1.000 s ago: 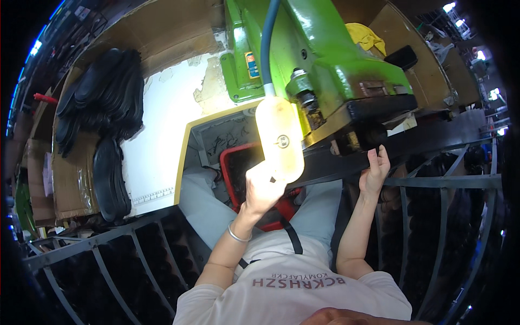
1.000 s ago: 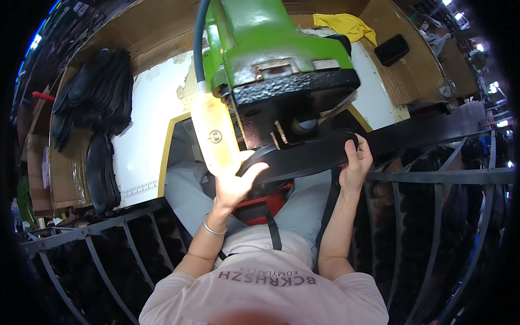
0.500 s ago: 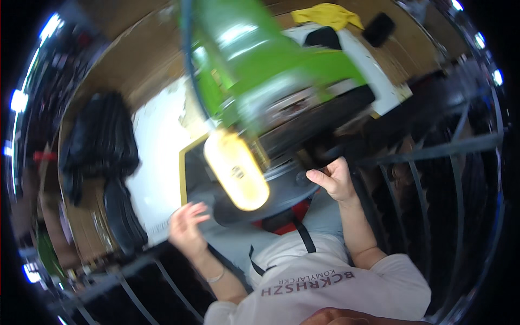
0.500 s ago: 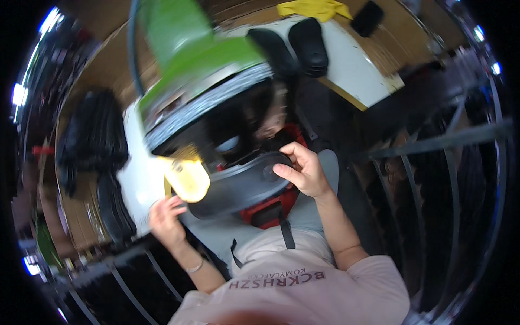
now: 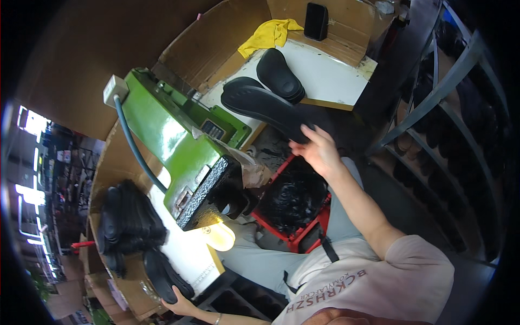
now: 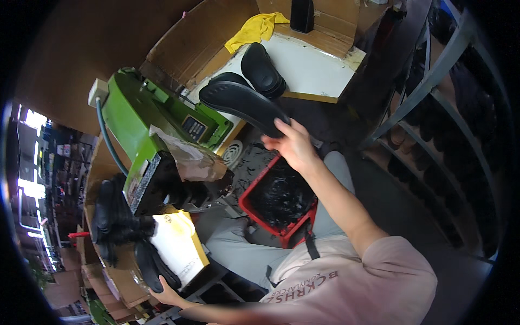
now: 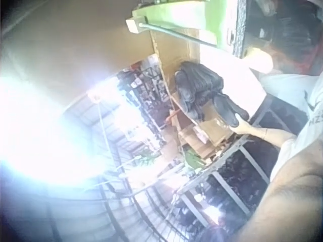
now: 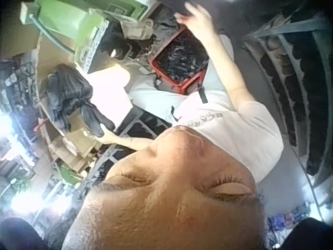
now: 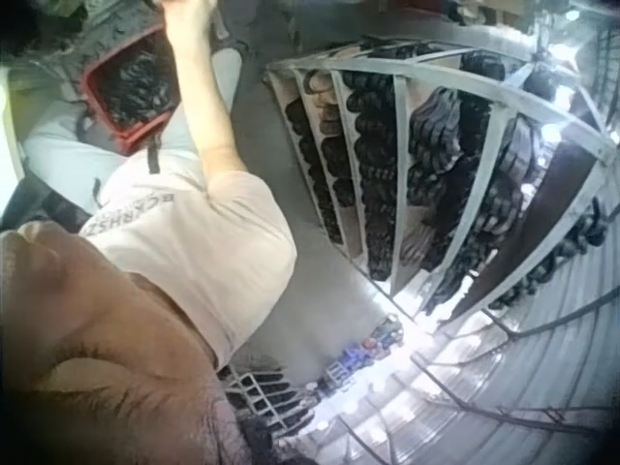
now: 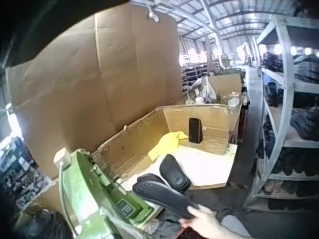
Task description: The recorder is manufacturing shoes, specifically handling soles through a machine and organizing them on racks.
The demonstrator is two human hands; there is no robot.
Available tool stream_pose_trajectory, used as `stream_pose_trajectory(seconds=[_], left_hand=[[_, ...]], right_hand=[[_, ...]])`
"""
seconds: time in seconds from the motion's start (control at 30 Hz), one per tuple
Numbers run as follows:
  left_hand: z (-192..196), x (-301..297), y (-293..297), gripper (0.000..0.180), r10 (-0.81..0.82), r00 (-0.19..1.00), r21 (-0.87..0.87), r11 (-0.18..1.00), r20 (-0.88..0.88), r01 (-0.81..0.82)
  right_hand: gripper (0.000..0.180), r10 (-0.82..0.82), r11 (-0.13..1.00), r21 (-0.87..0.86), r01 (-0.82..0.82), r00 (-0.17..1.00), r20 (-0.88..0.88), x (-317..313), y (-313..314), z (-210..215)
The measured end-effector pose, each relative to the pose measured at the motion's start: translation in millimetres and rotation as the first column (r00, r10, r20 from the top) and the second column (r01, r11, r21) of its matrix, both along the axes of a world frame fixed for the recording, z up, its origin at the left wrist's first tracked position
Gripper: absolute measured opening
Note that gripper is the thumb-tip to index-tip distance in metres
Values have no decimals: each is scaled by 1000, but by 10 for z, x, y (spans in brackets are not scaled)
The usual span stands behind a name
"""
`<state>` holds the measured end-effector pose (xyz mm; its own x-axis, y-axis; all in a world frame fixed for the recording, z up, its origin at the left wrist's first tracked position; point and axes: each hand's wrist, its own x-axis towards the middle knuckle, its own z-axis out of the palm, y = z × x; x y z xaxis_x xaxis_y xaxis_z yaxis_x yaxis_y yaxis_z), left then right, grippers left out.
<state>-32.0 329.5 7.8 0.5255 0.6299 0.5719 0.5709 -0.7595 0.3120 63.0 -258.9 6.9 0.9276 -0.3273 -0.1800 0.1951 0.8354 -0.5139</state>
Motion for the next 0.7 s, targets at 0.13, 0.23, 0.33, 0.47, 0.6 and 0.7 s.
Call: stream_pose_trajectory(seconds=[0.13, 0.23, 0.33, 0.47, 0.6, 0.7], left_hand=[[612, -89, -658, 59, -137, 975, -86, 984, 174, 153], [897, -273, -1123, 60, -456, 870, -140, 864, 187, 483], [858, -226, -1481, 70, -752, 642, -263, 596, 148, 759], [153, 97, -2110, 80, -840, 321, -646, -45, 437, 762], [-199, 340, -3116, 83, -314, 339, -448, -762, 887, 467], [-378, 344, -3552, 33, -402, 580, -650, -693, 708, 312]], right_hand=[[23, 5, 998, 70, -9, 998, 57, 868, 30, -219], [31, 6, 996, -86, -9, 1000, -27, 926, -37, -230], [52, 52, 912, -385, -139, 972, -229, 455, -4, -323], [67, 657, 608, -367, -704, 706, -267, -495, 224, -739], [49, 699, 531, -291, -796, 606, -381, -1227, 250, -633], [58, 464, 713, -373, -594, 798, -386, -1538, 311, -711]])
